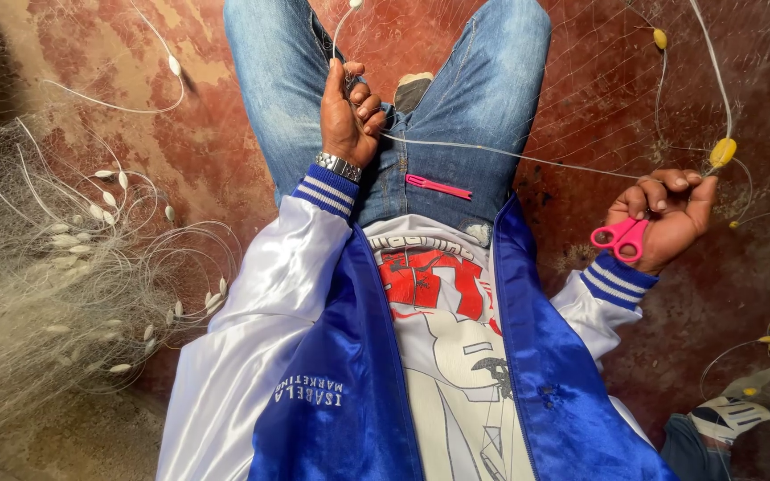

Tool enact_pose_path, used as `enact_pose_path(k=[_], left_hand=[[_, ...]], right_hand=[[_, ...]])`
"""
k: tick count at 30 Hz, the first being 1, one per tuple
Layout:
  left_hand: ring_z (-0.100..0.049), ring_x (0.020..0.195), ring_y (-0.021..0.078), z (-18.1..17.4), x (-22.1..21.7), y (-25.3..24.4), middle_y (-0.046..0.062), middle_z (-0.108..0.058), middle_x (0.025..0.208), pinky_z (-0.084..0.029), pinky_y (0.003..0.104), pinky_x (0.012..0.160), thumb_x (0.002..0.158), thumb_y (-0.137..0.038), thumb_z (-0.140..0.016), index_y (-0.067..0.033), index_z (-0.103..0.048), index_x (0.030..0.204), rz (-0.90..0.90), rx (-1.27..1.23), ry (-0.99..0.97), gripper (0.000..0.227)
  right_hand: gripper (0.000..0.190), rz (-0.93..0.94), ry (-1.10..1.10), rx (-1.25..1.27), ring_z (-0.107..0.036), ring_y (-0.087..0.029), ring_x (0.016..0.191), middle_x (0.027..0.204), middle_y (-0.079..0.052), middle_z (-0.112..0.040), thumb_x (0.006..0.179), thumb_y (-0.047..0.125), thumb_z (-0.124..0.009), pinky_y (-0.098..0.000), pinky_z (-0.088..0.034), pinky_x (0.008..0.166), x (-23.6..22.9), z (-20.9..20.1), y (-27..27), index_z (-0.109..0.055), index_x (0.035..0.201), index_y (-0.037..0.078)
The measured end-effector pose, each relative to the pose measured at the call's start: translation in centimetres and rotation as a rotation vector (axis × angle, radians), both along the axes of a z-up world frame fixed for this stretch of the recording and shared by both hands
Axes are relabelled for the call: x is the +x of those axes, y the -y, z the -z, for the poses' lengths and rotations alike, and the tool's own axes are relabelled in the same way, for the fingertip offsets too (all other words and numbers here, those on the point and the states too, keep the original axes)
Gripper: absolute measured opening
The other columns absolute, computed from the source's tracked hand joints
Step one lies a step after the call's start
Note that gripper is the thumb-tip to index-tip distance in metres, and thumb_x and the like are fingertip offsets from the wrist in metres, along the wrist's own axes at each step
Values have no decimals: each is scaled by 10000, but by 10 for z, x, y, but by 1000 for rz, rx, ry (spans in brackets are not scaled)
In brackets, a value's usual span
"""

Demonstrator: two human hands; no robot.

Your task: Assembling a fishing net by threading floats onto the line and securing them to the mesh.

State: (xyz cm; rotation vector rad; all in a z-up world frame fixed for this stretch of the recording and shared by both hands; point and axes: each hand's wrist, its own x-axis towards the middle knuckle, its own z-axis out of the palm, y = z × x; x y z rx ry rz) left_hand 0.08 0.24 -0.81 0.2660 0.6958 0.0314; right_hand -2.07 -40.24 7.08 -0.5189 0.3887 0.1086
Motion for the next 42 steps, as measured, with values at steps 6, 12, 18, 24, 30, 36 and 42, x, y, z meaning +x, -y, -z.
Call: enact_pose_path(k=[6,12,18,24,30,36,42], left_hand=[[-229,374,48,-1,-1,-1,-45,-276,539,-159,178,279,839,-449,-492,-146,-508,824,6,-18,18,304],[-221,381,37,-4,-1,0,-49,-265,556,-146,164,284,837,-443,-498,-142,-497,829,-4,2,-13,301],[-217,382,36,-6,0,0,-52,-247,557,-143,165,286,849,-450,-479,-148,-502,827,14,16,-19,304],[-222,380,34,1,-1,1,-53,-264,556,-147,166,290,824,-472,-507,-154,-499,844,7,-2,-25,319],[-315,452,42,-1,-4,2,-73,-251,636,-268,153,336,887,-506,-435,-168,-469,948,117,150,9,345],[-330,457,33,-2,4,7,-84,-264,638,-283,150,352,899,-504,-422,-173,-454,954,148,128,-31,336],[-307,478,56,-20,40,32,-79,-252,632,-253,186,403,917,-463,-413,-179,-458,950,111,-55,-16,289]], right_hand=[[151,-30,-8,-23,-382,-25,543,796,97,-563,864,340,-600,-172,-233,493,0,-1,-3,-619,855,191],[154,32,-2,-46,-407,-26,534,811,89,-583,867,309,-595,-165,-238,459,0,0,0,-631,943,180],[138,72,40,-51,-406,-38,539,815,83,-579,873,285,-591,-177,-267,478,2,2,17,-629,941,171],[123,75,50,-71,-409,-41,531,812,87,-583,878,281,-587,-173,-268,468,1,-1,12,-633,926,177],[186,75,-44,-235,-437,-5,591,878,106,-604,880,349,-555,-122,-248,461,5,-6,-13,-626,1012,239],[157,-66,-233,-441,-465,-39,560,801,52,-580,859,332,-480,-117,-286,371,10,3,-76,-555,949,228],[221,-461,-157,-476,-470,-68,470,772,-10,-587,886,355,-462,-131,-306,311,22,-7,-152,-567,976,183]])
